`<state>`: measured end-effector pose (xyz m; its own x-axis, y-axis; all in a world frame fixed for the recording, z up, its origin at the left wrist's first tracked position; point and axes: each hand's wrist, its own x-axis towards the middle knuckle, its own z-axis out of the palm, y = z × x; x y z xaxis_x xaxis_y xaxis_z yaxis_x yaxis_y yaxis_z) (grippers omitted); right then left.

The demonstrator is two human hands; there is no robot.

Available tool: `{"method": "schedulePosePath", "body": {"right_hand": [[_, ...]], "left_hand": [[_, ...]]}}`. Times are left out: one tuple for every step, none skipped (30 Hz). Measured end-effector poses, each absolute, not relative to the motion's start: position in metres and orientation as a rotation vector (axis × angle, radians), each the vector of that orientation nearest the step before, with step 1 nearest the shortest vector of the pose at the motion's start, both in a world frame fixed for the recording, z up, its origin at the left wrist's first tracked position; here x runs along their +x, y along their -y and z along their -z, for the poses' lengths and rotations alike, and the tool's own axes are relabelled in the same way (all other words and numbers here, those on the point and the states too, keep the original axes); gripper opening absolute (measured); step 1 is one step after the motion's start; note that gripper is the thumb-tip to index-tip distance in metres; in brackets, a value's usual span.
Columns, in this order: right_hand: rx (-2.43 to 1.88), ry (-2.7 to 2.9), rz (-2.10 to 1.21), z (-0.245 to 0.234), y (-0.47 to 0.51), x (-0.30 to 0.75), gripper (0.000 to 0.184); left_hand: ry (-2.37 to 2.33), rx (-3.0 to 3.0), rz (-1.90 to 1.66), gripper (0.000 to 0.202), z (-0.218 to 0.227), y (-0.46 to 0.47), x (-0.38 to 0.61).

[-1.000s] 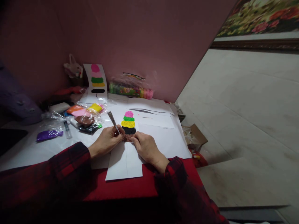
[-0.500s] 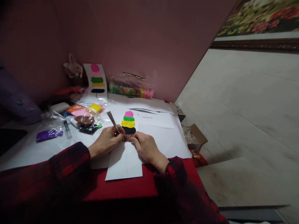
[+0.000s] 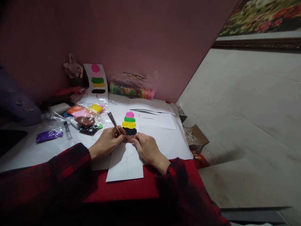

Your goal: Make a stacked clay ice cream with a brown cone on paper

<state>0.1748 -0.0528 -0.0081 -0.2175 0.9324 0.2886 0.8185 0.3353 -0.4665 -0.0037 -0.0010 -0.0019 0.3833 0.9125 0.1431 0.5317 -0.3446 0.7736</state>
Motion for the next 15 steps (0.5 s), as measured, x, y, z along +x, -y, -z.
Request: {"method": "schedulePosePath", "body": {"right_hand": [[-1.532, 2.089, -0.288, 0.0080, 0.0529, 0.1747, 0.015], [-1.535, 2.089, -0.287, 0.0079, 0.0529, 0.1746, 0.015], [-1.538, 2.089, -0.286, 0.0079, 0.0529, 0.1745, 0.015], [-1.541, 2.088, -0.286, 0.0079, 0.0529, 0.1744, 0.014], [-1.543, 2.088, -0.284, 0.0079, 0.0529, 0.1743, 0.014], [-1.546, 2.088, -0.279, 0.0079, 0.0529, 0.1743, 0.014], [-1.547, 2.089, -0.272, 0.0079, 0.0530, 0.1742, 0.014], [-1.549, 2.091, -0.266, 0.0078, 0.0531, 0.1742, 0.014], [-1.548, 2.094, -0.262, 0.0078, 0.0533, 0.1743, 0.014], [-1.548, 2.095, -0.262, 0.0078, 0.0535, 0.1743, 0.014], [-1.546, 2.097, -0.265, 0.0078, 0.0537, 0.1744, 0.014], [-1.545, 2.099, -0.270, 0.0078, 0.0540, 0.1745, 0.013], [-1.543, 2.101, -0.275, 0.0078, 0.0542, 0.1746, 0.013], [-1.542, 2.106, -0.276, 0.0078, 0.0544, 0.1746, 0.013], [-1.544, 2.109, -0.273, 0.0078, 0.0546, 0.1746, 0.012]], "left_hand": [[-1.233, 2.006, -0.771, 0.015, 0.0020, 0.0010, -0.0037], [-1.231, 2.004, -0.772, 0.015, 0.0021, 0.0010, -0.0038], [-1.230, 2.003, -0.774, 0.015, 0.0022, 0.0009, -0.0038], [-1.230, 2.003, -0.773, 0.015, 0.0023, 0.0009, -0.0039], [-1.232, 2.003, -0.774, 0.014, 0.0023, 0.0008, -0.0038], [-1.234, 2.004, -0.774, 0.014, 0.0022, 0.0007, -0.0038], [-1.236, 2.007, -0.775, 0.014, 0.0022, 0.0007, -0.0037], [-1.236, 2.009, -0.776, 0.014, 0.0022, 0.0006, -0.0036], [-1.234, 2.010, -0.777, 0.013, 0.0022, 0.0006, -0.0035], [-1.231, 2.008, -0.775, 0.013, 0.0023, 0.0006, -0.0033], [-1.231, 2.005, -0.774, 0.013, 0.0024, 0.0006, -0.0032], [-1.233, 2.002, -0.770, 0.013, 0.0025, 0.0007, -0.0031], [-1.236, 1.998, -0.770, 0.013, 0.0026, 0.0008, -0.0030], [-1.239, 1.996, -0.769, 0.013, 0.0025, 0.0010, -0.0030], [-1.242, 1.998, -0.771, 0.014, 0.0024, 0.0011, -0.0030]]}}
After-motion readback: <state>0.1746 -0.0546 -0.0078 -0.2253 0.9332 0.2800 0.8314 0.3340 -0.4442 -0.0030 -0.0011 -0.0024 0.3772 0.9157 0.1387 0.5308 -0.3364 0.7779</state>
